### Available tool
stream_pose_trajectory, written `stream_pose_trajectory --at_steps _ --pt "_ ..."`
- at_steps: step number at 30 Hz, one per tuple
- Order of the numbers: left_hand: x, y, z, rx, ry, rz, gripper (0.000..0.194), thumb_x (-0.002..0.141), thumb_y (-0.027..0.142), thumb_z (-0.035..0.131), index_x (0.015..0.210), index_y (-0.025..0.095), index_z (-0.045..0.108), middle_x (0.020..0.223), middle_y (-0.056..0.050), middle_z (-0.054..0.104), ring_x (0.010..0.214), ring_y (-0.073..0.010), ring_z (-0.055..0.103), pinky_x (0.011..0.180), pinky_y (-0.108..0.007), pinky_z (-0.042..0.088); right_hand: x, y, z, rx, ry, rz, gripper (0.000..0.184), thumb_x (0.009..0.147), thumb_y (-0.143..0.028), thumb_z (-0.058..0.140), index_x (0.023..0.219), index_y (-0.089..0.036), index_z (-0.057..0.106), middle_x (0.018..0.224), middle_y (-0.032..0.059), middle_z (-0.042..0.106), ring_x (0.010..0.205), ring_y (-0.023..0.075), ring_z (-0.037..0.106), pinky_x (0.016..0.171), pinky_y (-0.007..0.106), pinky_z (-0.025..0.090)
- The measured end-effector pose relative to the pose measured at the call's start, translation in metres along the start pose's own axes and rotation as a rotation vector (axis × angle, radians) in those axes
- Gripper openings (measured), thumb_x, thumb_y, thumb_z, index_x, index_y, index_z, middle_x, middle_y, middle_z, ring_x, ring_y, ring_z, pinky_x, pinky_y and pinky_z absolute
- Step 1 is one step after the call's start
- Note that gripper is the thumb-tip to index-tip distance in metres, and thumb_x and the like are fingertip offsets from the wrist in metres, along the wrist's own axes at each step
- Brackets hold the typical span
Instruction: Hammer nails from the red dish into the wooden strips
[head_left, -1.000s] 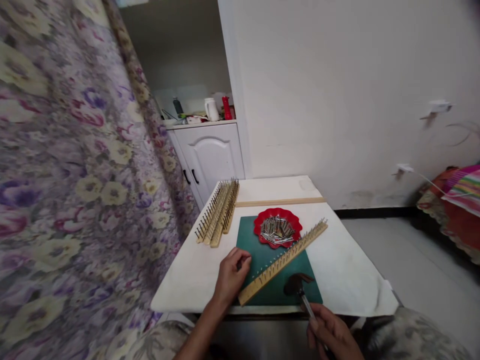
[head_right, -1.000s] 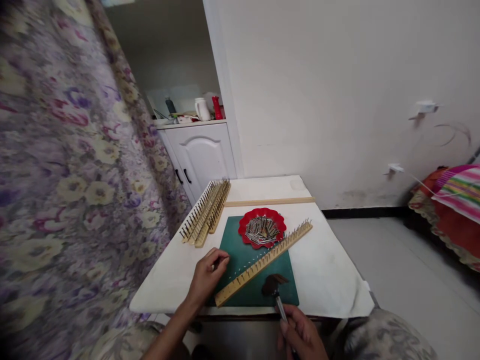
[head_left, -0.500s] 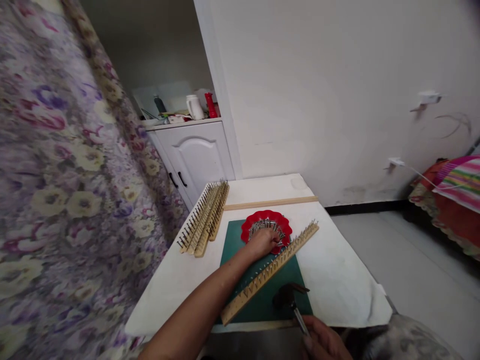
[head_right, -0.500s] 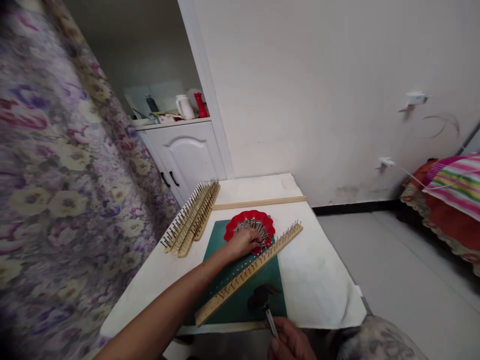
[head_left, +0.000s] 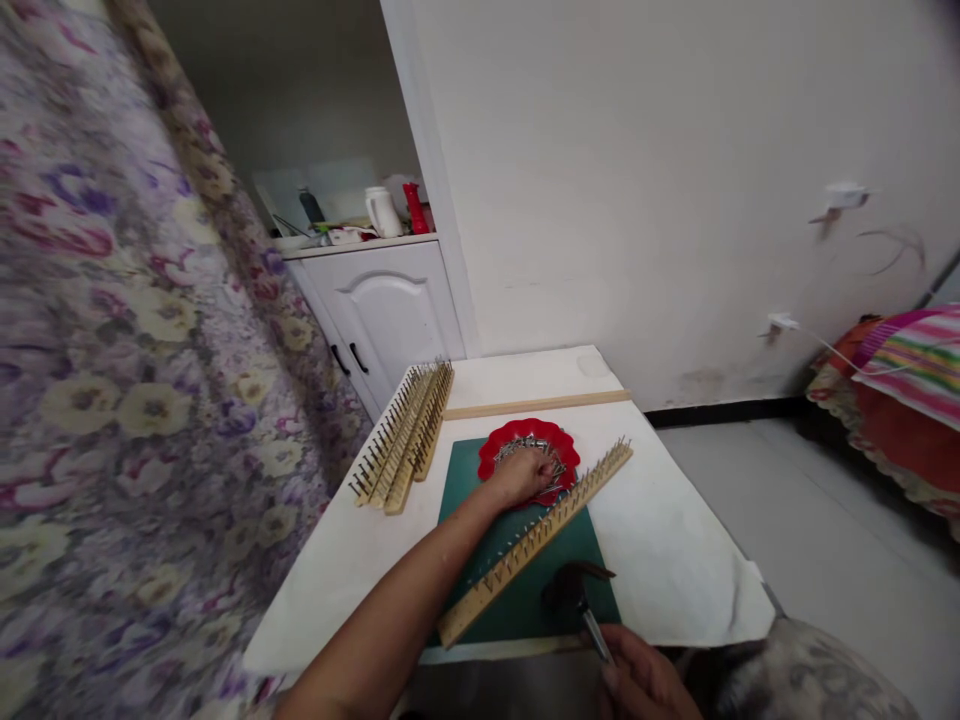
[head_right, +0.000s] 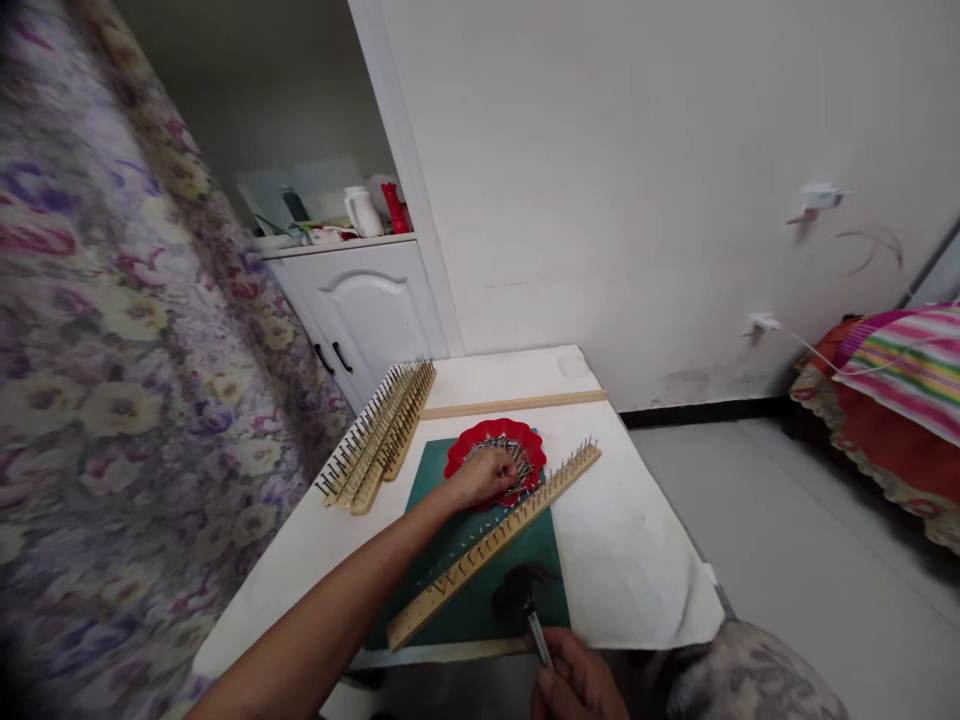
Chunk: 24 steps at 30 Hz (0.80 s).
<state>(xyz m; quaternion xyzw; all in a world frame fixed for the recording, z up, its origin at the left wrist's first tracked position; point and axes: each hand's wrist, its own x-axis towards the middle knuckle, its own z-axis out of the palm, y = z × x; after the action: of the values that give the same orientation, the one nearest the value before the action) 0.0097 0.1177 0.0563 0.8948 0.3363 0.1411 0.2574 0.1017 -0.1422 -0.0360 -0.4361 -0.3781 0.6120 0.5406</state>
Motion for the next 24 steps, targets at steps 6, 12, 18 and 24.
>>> stream_pose_trajectory --at_steps 6,12,18,24 --pt "-0.028 -0.006 -0.028 -0.285 0.25 -0.045 0.009 0.074 0.022 0.05 0.079 0.016 0.056 0.063 0.002 0.056 0.058 -0.0115 0.052 0.055 -0.021 0.04 -0.005 -0.013 0.006 -0.052 0.012 0.012 0.053 0.074 -0.063 0.057 0.099 -0.016 0.057 0.049 -0.0038 0.056 0.031 0.0061 0.039 0.033 0.016 0.023" --pt "-0.114 -0.008 -0.053 -0.556 0.532 -0.153 0.016 0.076 0.032 0.057 0.081 0.017 0.056 0.072 0.0 0.062 0.06 -0.0117 0.057 0.06 -0.023 0.045 -0.011 -0.018 0.009 -0.083 0.014 0.022 0.05 0.079 -0.06 0.053 0.104 -0.016 0.051 0.057 -0.0042 0.06 0.024 0.0023 0.037 0.028 0.014 0.019" --pt "-0.198 -0.006 -0.022 -0.759 0.61 -0.345 0.018 0.073 0.033 0.064 0.076 0.015 0.062 0.071 -0.002 0.067 0.063 -0.0128 0.058 0.061 -0.023 0.045 -0.014 -0.017 0.009 -0.109 0.041 0.007 0.044 0.081 -0.056 0.053 0.102 -0.017 0.052 0.057 -0.0045 0.061 0.023 0.0035 0.041 0.027 0.015 0.02" --pt "-0.217 0.005 0.014 -0.736 0.573 -0.408 0.021 0.072 0.035 0.066 0.078 0.015 0.066 0.064 0.0 0.065 0.063 -0.0138 0.059 0.06 -0.022 0.045 -0.016 -0.021 0.012 -0.139 0.061 0.018 0.047 0.08 -0.057 0.054 0.103 -0.017 0.052 0.056 -0.0042 0.062 0.023 0.0051 0.042 0.027 0.016 0.021"
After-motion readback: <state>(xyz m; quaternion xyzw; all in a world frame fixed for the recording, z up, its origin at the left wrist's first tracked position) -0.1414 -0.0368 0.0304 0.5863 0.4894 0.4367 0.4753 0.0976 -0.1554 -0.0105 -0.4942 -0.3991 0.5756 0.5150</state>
